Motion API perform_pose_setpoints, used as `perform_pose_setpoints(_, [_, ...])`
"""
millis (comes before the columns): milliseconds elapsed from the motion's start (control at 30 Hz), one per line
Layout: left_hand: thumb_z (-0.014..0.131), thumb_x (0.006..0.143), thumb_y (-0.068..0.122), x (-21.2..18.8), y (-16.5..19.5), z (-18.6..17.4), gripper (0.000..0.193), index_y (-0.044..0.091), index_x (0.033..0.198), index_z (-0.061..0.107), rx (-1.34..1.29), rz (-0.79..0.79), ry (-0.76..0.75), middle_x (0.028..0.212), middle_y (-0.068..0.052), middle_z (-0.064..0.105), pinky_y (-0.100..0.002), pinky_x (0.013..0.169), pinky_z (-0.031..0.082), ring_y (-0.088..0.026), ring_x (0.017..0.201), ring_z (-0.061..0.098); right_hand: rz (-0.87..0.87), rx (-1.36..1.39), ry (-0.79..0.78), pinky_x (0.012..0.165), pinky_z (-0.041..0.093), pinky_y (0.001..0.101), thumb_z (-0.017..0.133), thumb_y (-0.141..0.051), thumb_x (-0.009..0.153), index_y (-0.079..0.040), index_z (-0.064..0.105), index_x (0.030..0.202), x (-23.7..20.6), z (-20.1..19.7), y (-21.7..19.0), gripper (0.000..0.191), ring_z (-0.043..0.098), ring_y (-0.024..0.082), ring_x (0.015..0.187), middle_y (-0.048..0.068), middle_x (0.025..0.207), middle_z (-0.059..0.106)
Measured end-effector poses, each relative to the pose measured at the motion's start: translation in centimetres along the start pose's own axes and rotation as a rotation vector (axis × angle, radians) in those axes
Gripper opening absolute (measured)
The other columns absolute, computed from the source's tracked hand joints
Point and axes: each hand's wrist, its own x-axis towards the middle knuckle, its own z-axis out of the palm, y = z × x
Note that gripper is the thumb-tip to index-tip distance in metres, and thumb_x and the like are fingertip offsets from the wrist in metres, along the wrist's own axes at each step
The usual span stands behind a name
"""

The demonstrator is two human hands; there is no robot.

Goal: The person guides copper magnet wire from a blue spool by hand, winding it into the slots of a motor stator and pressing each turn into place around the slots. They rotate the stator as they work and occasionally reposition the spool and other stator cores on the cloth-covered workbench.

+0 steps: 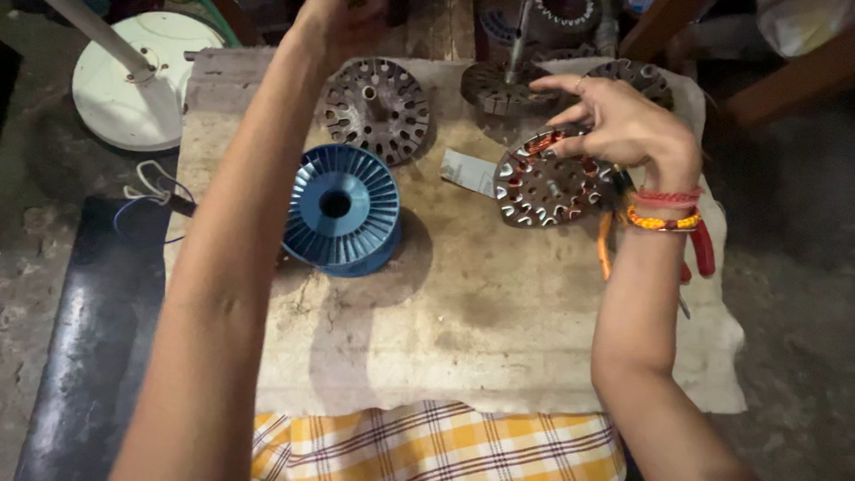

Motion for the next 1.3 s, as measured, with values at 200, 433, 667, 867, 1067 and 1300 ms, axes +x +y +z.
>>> perform_pose_setpoints(200, [0.048, 0.095, 0.030, -0.5, -0.7, -1.5, 0.050, 0.008, 0.137, 0.064, 1.160, 0.193, -0.013, 0.135, -0.019, 0.067, -0.043, 0.105, 0.052, -0.032, 0.124, 0.066, -0.027, 0.008, -0.007, 0.080, 0.054, 0.0309, 0.077, 0.003, 0.077, -0.018, 0.046, 0.154, 0.0, -0.1, -0.1, 0.085, 0.070, 0.011, 0.096, 0.015, 0.119, 0.076])
perform_pose_setpoints(433, [0.069, 0.084, 0.019, -2.1, -0.9, 1.9, 0.048, 0.023, 0.132, 0.069, 1.827, 0.127, -0.195, 0.124, -0.022, 0.069, -0.046, 0.096, 0.052, -0.039, 0.112, 0.065, 0.005, -0.036, 0.002, 0.077, 0.054, 0.0315, 0.078, 0.000, 0.077, -0.021, 0.045, 0.154, -0.1, 0.0, -0.2, 0.086, 0.070, 0.013, 0.091, 0.015, 0.122, 0.075])
perform_pose_setpoints(667, [0.076, 0.083, 0.021, 0.0, -2.0, 0.8, 0.032, 0.024, 0.114, 0.082, 1.913, 0.413, -0.407, 0.112, -0.015, 0.077, -0.045, 0.090, 0.057, -0.035, 0.103, 0.073, 0.012, -0.038, 0.011, 0.071, 0.054, 0.0329, 0.079, 0.000, 0.077, -0.021, 0.045, 0.154, -0.2, 0.1, -0.6, 0.087, 0.069, 0.015, 0.084, 0.017, 0.124, 0.073])
perform_pose_setpoints(867, [0.081, 0.082, 0.031, 1.5, -3.2, 2.1, 0.044, -0.002, 0.109, 0.071, 1.864, 0.468, -0.280, 0.104, -0.029, 0.071, -0.047, 0.082, 0.055, -0.041, 0.096, 0.069, -0.002, -0.033, 0.022, 0.069, 0.055, 0.0317, 0.079, -0.001, 0.076, -0.022, 0.045, 0.154, -0.2, 0.1, -0.7, 0.087, 0.071, 0.014, 0.082, 0.016, 0.123, 0.073])
perform_pose_setpoints(1067, [0.074, 0.082, 0.052, 1.0, -3.1, 5.3, 0.058, 0.003, 0.112, 0.069, 1.833, 0.198, 0.131, 0.109, -0.023, 0.070, -0.045, 0.081, 0.055, -0.035, 0.099, 0.070, -0.002, -0.075, 0.033, 0.073, 0.056, 0.0315, 0.079, -0.002, 0.076, -0.022, 0.047, 0.153, -0.1, 0.0, -0.6, 0.085, 0.073, 0.014, 0.084, 0.016, 0.122, 0.073])
perform_pose_setpoints(1300, [0.062, 0.085, 0.046, 2.8, -2.7, 1.5, 0.047, 0.005, 0.107, 0.070, 1.425, 0.038, 0.531, 0.110, -0.021, 0.071, -0.044, 0.083, 0.055, -0.037, 0.102, 0.070, -0.005, -0.009, 0.010, 0.074, 0.056, 0.0327, 0.079, -0.003, 0.075, -0.021, 0.047, 0.153, 0.1, -0.1, -0.1, 0.086, 0.072, 0.015, 0.086, 0.015, 0.119, 0.076])
